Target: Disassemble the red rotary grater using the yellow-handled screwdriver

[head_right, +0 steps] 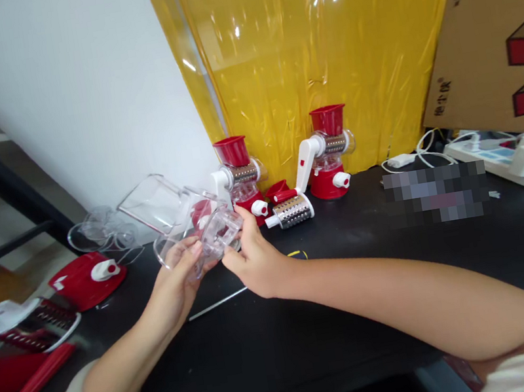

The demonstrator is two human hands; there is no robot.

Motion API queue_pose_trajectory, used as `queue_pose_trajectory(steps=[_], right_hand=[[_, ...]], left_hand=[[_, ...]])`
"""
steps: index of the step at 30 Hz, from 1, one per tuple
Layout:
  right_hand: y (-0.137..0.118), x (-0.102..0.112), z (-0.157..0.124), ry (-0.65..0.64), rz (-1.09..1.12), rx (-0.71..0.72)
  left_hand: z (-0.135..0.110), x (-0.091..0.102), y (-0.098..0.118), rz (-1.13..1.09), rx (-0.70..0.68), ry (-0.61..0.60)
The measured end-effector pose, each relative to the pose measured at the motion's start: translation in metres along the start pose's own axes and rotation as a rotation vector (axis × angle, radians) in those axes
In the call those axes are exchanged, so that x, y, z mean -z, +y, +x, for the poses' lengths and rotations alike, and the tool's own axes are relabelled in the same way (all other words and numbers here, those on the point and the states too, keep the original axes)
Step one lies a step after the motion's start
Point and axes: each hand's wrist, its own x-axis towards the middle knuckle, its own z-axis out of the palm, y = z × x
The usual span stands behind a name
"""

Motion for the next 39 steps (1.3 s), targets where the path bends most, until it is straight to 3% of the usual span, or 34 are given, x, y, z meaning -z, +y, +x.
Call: queue_pose_trajectory(steps=[3, 10, 16, 23, 27, 30, 32, 35, 39], right_hand=[[0.001, 0.001, 0.003, -0.001, 0.005, 0.024], [0.011, -0.003, 0.007, -0.06, 0.309, -0.051], [0.018, 0.001, 0.009, -0.057, 0.254, -0.131], [0.018, 0.012, 0.022, -0.047, 0.158, -0.352], [0.016, 0.022, 0.028, -0.053, 0.104, -0.302], [0.011, 0.038, 0.034, -0.101, -0.021, -0.232], [0.005, 0.051, 0.038, -0.15, -0.222, -0.22], [-0.005, 0.07, 0.042, -0.259, -0.557, -0.211], [-0.015, 0.09, 0.047, -0.446, -0.76, -0.236]], left_hand=[[0.0, 0.001, 0.0, -0.001, 0.017, 0.004], [-0.002, -0.001, 0.003, -0.026, 0.022, -0.003], [0.006, 0.005, 0.003, -0.016, 0.057, -0.08], [0.02, 0.014, -0.002, -0.013, 0.08, -0.007], [0.021, 0.014, -0.001, -0.01, 0.072, 0.02], [0.021, 0.014, 0.002, -0.018, 0.043, 0.023], [0.022, 0.014, 0.003, -0.019, 0.011, 0.02], [0.023, 0.013, 0.005, -0.025, -0.034, 0.021], [0.024, 0.013, 0.006, -0.01, -0.054, 0.03]])
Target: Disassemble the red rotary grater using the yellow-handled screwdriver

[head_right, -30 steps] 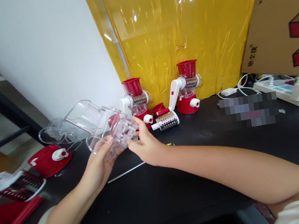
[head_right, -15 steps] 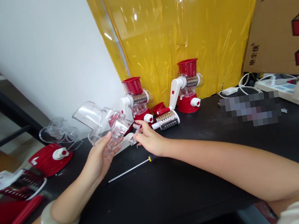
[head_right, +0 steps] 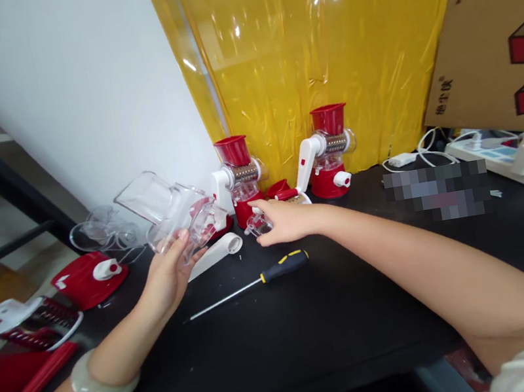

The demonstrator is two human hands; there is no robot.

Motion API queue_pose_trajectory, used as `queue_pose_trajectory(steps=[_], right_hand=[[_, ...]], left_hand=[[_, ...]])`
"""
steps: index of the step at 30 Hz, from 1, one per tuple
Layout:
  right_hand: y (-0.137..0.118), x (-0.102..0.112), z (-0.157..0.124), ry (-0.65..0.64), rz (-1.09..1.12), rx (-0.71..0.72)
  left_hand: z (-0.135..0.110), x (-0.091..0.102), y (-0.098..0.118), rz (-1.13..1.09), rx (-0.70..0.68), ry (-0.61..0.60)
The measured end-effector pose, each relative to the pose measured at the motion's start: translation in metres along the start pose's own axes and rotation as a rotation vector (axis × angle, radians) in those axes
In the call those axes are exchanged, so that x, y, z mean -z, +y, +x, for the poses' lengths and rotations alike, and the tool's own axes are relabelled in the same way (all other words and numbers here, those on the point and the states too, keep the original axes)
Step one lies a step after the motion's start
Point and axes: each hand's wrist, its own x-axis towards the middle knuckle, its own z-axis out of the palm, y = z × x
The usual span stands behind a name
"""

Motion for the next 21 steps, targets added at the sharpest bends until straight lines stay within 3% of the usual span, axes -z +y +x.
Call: queue_pose_trajectory(steps=[3, 8, 16, 21], right_hand=[[0.006, 0.01, 0.0, -0.081, -0.039, -0.022], [0.011, 0.015, 0.002, -0.055, -0.072, 0.002], [0.008, 0.005, 0.002, -0.093, -0.12, 0.055], [0.007, -0.004, 0.002, -0.07, -0.168, 0.185]], left_hand=[[-0.001, 0.001, -0.001, 0.005, -0.014, -0.033], [-0.003, 0.002, -0.004, 0.001, -0.016, -0.017], [-0.006, 0.002, -0.004, -0.034, 0.018, -0.006], [-0.006, 0.001, -0.003, -0.038, 0.03, 0.001]])
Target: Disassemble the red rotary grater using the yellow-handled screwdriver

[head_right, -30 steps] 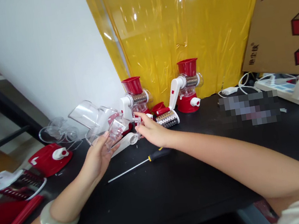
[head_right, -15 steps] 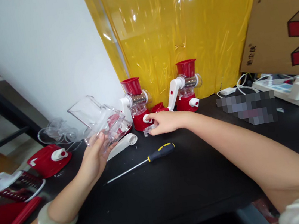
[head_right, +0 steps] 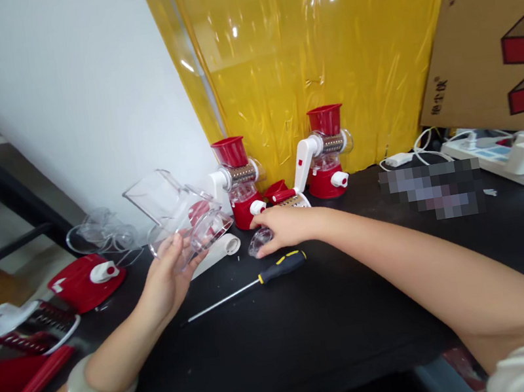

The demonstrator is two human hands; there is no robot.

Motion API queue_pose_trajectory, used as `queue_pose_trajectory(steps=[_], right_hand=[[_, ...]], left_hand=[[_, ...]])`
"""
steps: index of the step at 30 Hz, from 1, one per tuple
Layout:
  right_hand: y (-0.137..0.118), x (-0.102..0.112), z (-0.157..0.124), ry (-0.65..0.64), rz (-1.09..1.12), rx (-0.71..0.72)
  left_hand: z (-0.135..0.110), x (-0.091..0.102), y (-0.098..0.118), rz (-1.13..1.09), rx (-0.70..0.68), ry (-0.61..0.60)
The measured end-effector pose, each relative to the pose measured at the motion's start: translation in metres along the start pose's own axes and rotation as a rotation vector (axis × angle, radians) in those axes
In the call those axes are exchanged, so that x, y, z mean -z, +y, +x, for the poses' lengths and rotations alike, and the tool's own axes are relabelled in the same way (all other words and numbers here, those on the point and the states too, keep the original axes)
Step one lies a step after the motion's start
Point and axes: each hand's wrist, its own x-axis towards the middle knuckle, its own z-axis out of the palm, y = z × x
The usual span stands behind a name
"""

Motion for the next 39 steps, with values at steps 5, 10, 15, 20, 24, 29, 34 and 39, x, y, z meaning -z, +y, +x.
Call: queue_pose_trajectory(steps=[5, 10, 15, 20, 24, 29, 34, 39], right_hand=[[0.001, -0.005, 0.001, -0.007, 0.011, 0.036], [0.003, -0.009, 0.002, -0.008, -0.01, 0.043], [0.005, -0.011, 0.003, -0.022, -0.016, 0.037], [0.009, -0.013, 0.004, -0.031, -0.006, 0.039], [0.01, -0.015, 0.004, -0.03, -0.017, 0.046], [0.01, -0.017, 0.005, -0.042, -0.005, 0.014], [0.01, -0.019, 0.006, -0.058, -0.02, 0.019], [0.01, -0.021, 0.005, -0.073, -0.04, -0.001]], left_hand=[[-0.002, -0.002, 0.001, 0.013, 0.003, -0.019], [-0.003, -0.001, 0.002, 0.019, 0.007, -0.021], [-0.004, -0.003, 0.004, 0.031, -0.019, -0.014], [-0.001, -0.001, 0.002, 0.044, -0.016, -0.02], [0.013, 0.013, 0.004, 0.228, -0.192, 0.011], [0.042, 0.044, 0.029, 0.799, -0.641, 0.21], [0.068, 0.073, 0.044, 0.923, -0.482, 0.441], [0.085, 0.088, 0.03, 0.956, -0.324, 0.485]])
